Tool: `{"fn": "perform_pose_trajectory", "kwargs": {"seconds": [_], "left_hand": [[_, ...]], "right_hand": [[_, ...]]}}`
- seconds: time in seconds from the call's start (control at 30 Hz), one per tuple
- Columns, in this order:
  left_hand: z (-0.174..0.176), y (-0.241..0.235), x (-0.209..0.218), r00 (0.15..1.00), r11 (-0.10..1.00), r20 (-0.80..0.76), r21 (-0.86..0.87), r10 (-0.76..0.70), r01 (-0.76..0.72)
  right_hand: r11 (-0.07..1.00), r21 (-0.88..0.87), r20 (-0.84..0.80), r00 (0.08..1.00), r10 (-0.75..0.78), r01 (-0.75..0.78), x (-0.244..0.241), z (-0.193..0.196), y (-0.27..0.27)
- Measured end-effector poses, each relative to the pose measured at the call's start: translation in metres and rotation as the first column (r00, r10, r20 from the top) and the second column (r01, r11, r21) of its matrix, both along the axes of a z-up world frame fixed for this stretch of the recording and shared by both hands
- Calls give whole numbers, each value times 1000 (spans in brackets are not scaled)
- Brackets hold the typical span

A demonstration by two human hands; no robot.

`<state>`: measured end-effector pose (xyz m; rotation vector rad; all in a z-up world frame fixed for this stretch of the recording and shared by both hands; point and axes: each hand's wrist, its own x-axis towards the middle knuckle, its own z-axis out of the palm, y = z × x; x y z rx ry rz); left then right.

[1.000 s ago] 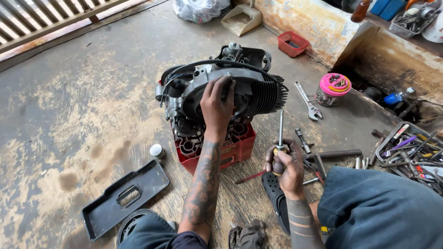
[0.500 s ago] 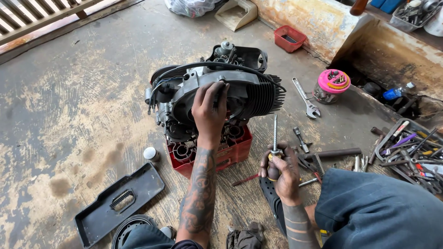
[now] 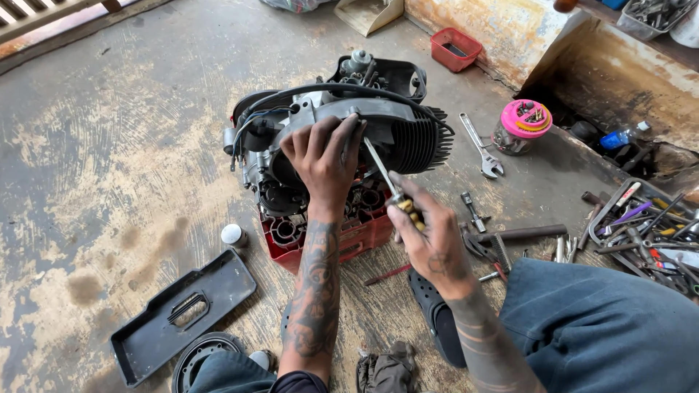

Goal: The person sits on the floor and uses a screwdriver to tighten screws on a motorcycle engine placed on a red crate. They also use a red pry bar to adjust components within the engine casing.

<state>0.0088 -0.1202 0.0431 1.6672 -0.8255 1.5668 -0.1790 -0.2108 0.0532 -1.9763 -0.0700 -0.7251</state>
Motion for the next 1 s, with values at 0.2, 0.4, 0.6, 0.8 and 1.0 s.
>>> {"fn": "perform_pose_trajectory", "kwargs": {"seconds": [0.2, 0.4, 0.6, 0.8, 1.0], "left_hand": [[0, 2, 1, 1000, 999, -4, 22, -31, 31], [1, 3, -1, 999, 999, -24, 38, -34, 35], [4, 6, -4, 996, 996, -63, 60, -69, 73], [6, 7, -9, 990, 993, -113, 76, -81, 90], [11, 11, -12, 993, 994, -102, 84, -64, 73]], "right_hand": [[964, -227, -81, 984, -160, 138, 13, 31, 7], [941, -274, -71, 972, -225, 198, 17, 30, 13], [823, -502, -110, 925, -365, 265, 13, 38, 22], [796, -556, -208, 886, -414, 241, 13, 56, 37], [997, 70, -285, 957, 52, -33, 27, 25, 18]]}}
